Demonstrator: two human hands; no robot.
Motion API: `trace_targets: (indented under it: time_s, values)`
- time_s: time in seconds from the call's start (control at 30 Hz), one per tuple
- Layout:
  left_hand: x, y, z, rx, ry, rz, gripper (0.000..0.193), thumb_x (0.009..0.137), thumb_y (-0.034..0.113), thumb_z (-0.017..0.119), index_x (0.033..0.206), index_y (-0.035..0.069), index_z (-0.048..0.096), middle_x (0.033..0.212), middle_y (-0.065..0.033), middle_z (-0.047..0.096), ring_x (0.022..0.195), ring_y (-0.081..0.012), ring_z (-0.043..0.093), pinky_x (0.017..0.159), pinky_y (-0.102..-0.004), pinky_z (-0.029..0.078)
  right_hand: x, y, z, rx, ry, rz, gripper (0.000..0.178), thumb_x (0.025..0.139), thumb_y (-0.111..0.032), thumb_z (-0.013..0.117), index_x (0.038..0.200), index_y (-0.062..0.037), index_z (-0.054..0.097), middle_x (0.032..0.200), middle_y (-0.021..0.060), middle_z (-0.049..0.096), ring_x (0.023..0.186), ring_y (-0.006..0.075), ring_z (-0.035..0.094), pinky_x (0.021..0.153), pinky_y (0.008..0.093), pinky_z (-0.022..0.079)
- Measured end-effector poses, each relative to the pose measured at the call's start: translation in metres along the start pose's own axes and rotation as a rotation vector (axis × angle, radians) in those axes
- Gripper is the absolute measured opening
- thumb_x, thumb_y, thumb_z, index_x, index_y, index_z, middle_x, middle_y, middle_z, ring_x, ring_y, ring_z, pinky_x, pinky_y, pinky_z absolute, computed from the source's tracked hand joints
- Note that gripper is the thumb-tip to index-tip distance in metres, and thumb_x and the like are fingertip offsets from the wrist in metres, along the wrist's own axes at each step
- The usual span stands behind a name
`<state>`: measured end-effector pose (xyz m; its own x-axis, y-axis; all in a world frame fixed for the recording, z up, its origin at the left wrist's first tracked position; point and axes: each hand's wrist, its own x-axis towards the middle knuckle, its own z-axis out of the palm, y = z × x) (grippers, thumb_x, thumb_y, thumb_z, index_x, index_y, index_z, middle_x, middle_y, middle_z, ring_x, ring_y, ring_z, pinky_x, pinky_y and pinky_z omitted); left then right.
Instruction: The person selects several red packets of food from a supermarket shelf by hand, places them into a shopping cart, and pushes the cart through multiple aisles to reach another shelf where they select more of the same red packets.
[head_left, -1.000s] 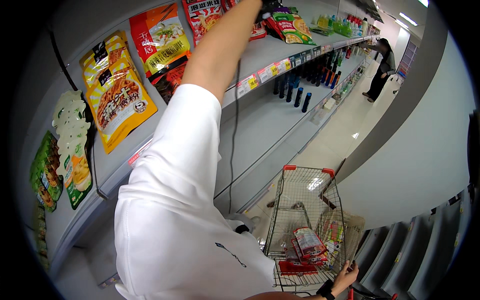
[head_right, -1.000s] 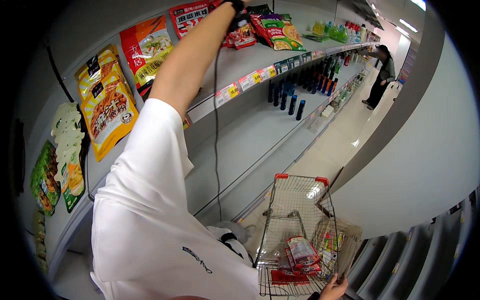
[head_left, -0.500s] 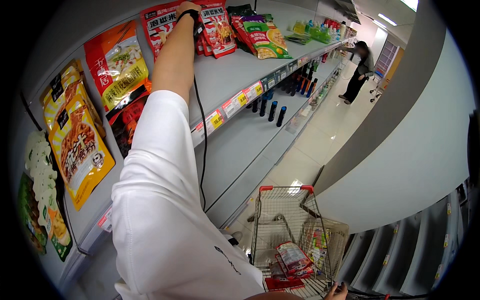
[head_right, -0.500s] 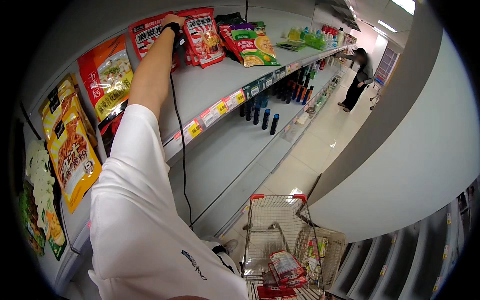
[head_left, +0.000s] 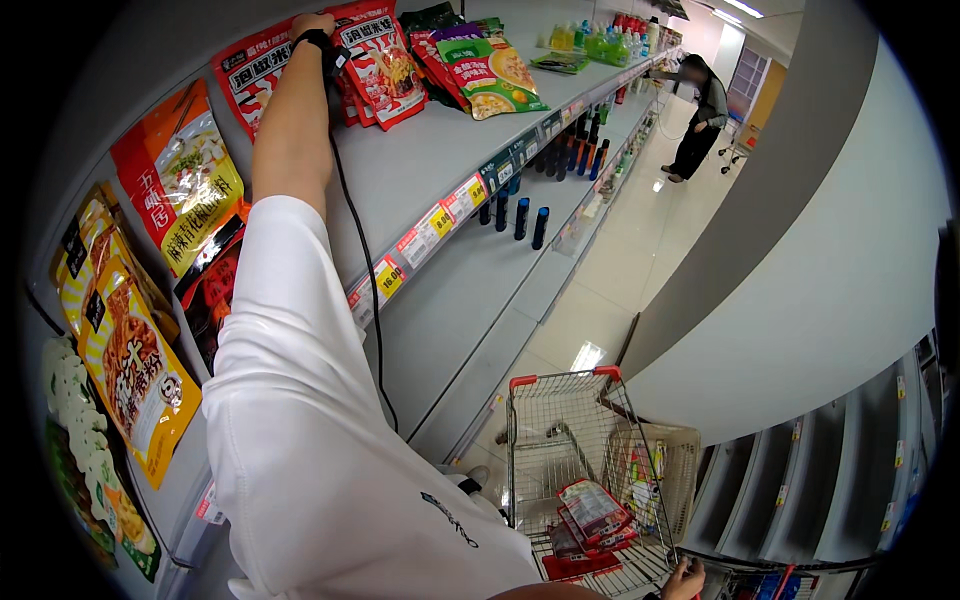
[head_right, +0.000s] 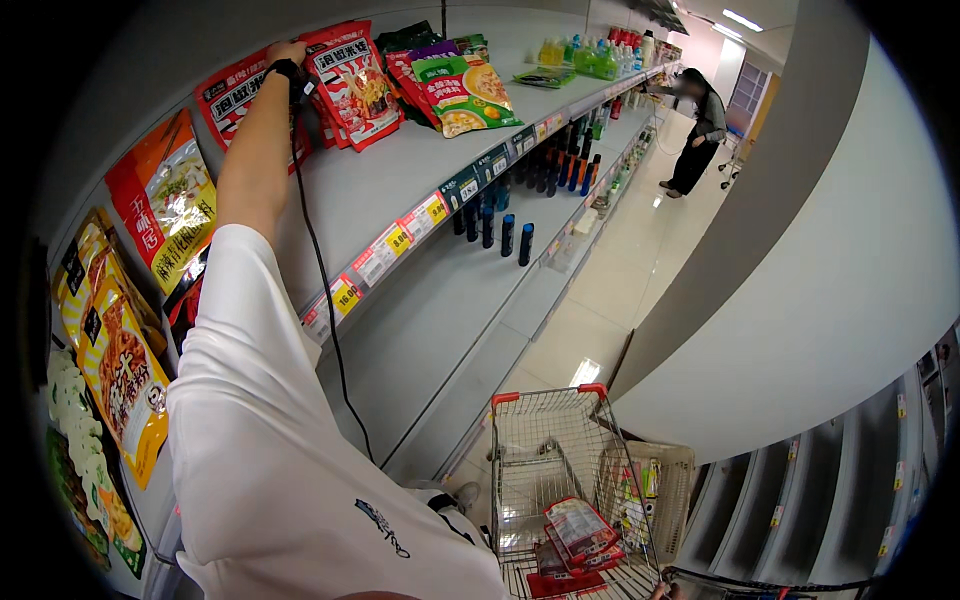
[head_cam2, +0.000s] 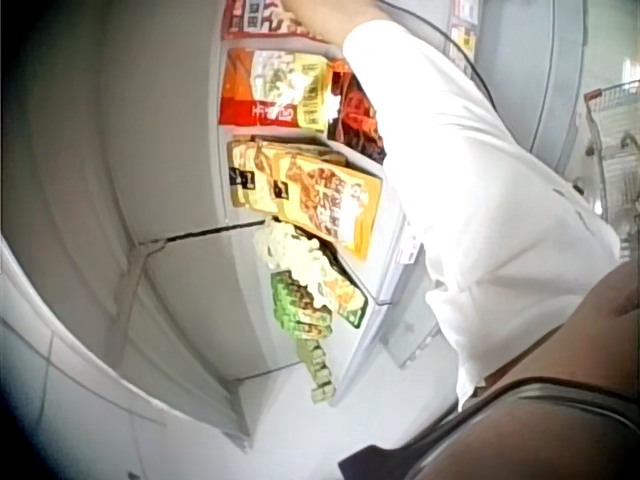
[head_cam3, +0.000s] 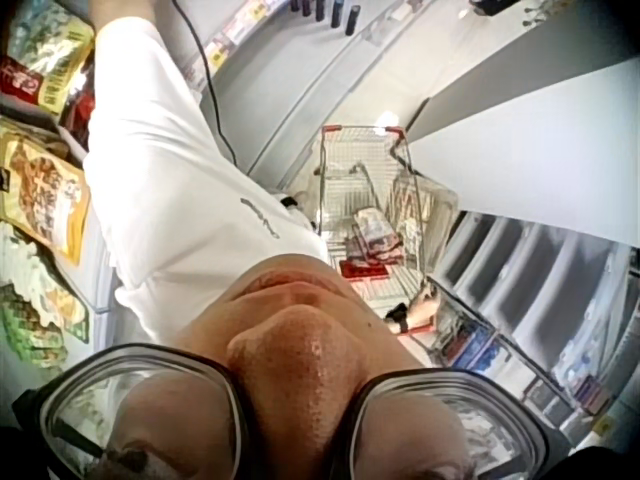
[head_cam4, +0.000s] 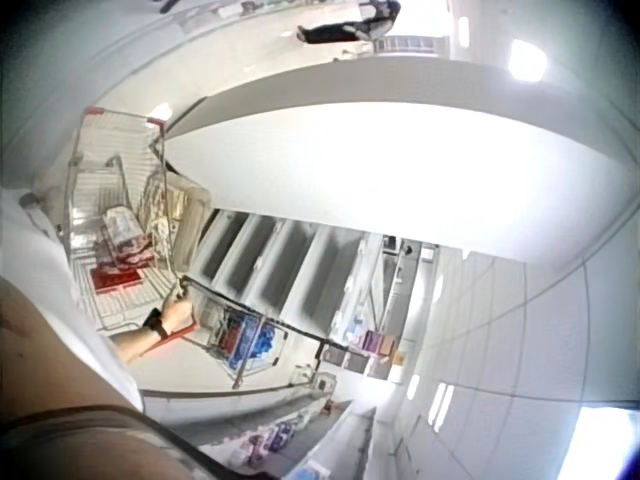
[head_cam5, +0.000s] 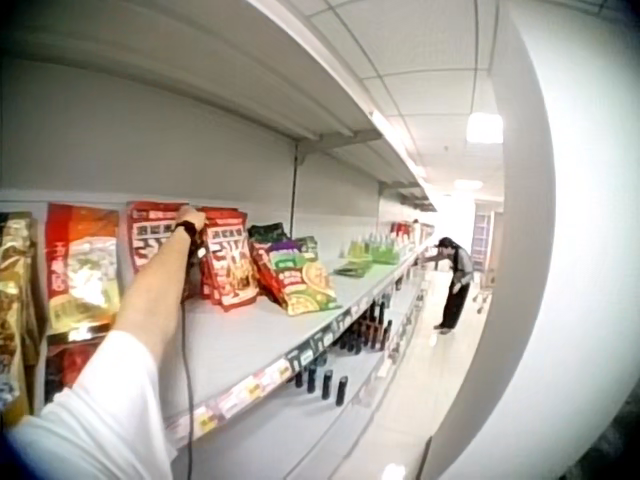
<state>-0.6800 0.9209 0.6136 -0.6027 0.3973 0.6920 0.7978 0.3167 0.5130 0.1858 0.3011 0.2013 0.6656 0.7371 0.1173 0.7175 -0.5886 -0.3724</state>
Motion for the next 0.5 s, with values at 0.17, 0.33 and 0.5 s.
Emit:
trace_targets:
  time_s: [0.17,0.33,0.5]
  values:
    - [0.049,-0.005,-0.012,0.026,0.023,0.016,0.049,0.081,0.041,0.056,0.118,0.009,0.067,0.125,-0.0206,0.061,0.118,-0.0381,0.056,0.102,-0.0462,0.042,0.005,-0.006,-0.004,-0.116,-0.043,0.043,0.034,0.091,-0.028,0.063,0.101,0.0033,0.068,0.092,0.0239,0.068,0.081,0.0352,0.066,0.072,0.0399,0.051]
    - [-0.008,0.036,0.011,0.285,-0.081,0.218,0.048,0.081,0.038,0.05,0.117,0.013,0.067,0.127,-0.0155,0.061,0.119,-0.0369,0.056,0.101,-0.045,0.043,0.002,0.069,0.038,0.094,0.086,0.075,0.041,0.09,-0.025,0.067,0.113,0.0081,0.06,0.095,0.0203,0.064,0.077,0.0264,0.062,0.068,0.0367,0.05]
    - [-0.017,0.036,-0.034,0.116,0.104,0.18,0.041,0.077,0.034,0.056,0.112,0.017,0.071,0.121,-0.0144,0.065,0.115,-0.0348,0.059,0.1,-0.0429,0.045,0.005,0.029,0.024,0.102,0.12,0.048,0.032,0.09,-0.021,0.066,0.108,0.0055,0.063,0.094,0.0193,0.062,0.077,0.0313,0.06,0.069,0.0392,0.048]
